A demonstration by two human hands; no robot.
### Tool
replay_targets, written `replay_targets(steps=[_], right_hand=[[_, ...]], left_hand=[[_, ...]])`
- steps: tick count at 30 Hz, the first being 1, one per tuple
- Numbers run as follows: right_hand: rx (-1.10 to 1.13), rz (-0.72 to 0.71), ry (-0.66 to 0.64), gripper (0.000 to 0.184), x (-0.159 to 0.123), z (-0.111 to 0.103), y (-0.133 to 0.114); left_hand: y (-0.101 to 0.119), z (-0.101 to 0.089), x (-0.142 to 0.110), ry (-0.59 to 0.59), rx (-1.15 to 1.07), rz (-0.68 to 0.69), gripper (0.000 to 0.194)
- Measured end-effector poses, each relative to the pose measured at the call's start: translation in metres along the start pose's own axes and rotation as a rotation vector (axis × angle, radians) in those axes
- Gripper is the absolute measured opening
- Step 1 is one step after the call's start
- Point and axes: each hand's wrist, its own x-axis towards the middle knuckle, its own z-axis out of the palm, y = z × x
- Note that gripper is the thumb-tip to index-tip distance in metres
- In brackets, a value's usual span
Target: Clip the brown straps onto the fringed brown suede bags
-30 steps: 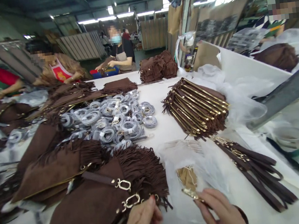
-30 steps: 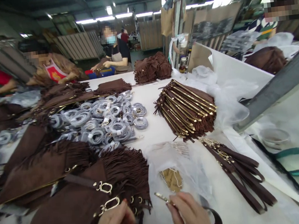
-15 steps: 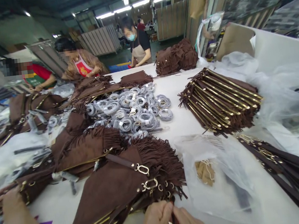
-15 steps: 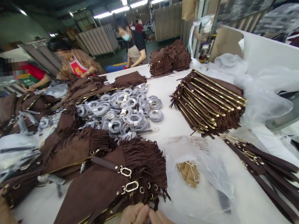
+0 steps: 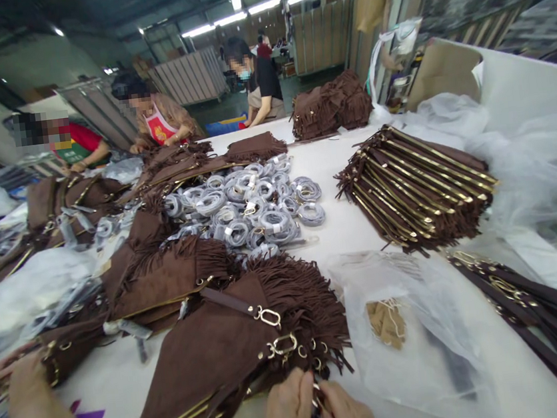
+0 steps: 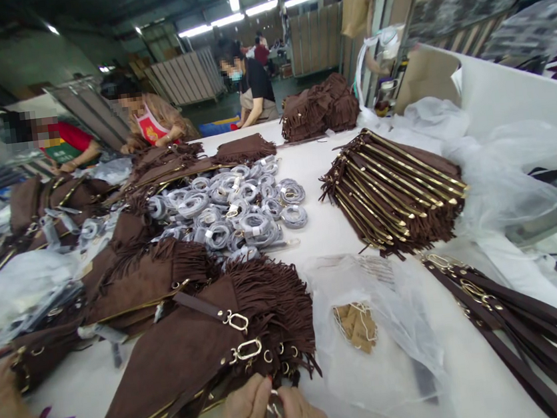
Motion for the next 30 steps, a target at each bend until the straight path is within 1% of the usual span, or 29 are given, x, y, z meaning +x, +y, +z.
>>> replay_targets(steps=[2, 4, 7, 9, 14, 17, 19, 22, 25, 27, 30], right_hand=[[0.030, 0.052, 0.030, 0.024, 0.005, 0.000, 0.005], [0.040, 0.085, 0.045, 0.025, 0.009, -0.001, 0.010], [0.028, 0.088, 0.052, 0.029, 0.015, -0.003, 0.015], [-0.003, 0.074, 0.049, 0.029, 0.020, -0.006, 0.016], [-0.093, 0.015, 0.078, 0.022, 0.043, -0.010, 0.013], [-0.135, 0.006, 0.072, 0.022, 0.056, -0.008, 0.013], [-0.156, -0.031, 0.059, 0.023, 0.062, -0.005, 0.014], [-0.178, -0.111, 0.039, 0.024, 0.067, 0.000, 0.016], [-0.207, -0.192, 0.051, 0.026, 0.068, 0.004, 0.019], [-0.229, -0.238, 0.060, 0.027, 0.069, 0.005, 0.022], [-0.254, -0.307, 0.078, 0.027, 0.070, 0.004, 0.026]], left_hand=[[-0.002, -0.001, -0.001, 0.089, 0.026, 0.011, 0.038], [-0.006, 0.001, -0.004, 0.127, 0.039, 0.026, 0.043], [-0.012, 0.010, -0.007, 0.068, 0.048, 0.031, 0.052], [-0.015, 0.016, -0.007, 0.040, 0.038, 0.025, 0.054], [-0.015, 0.024, -0.001, 0.102, -0.022, 0.073, 0.053], [-0.015, 0.027, 0.003, 0.126, -0.067, 0.072, 0.053], [-0.015, 0.028, 0.005, 0.151, -0.107, 0.069, 0.054], [-0.017, 0.030, 0.008, 0.162, -0.241, 0.046, 0.053], [-0.021, 0.034, 0.012, 0.132, -0.500, -0.015, 0.053], [-0.022, 0.038, 0.016, 0.120, -0.649, -0.048, 0.058], [-0.022, 0.042, 0.020, 0.129, -0.726, -0.077, 0.061]])
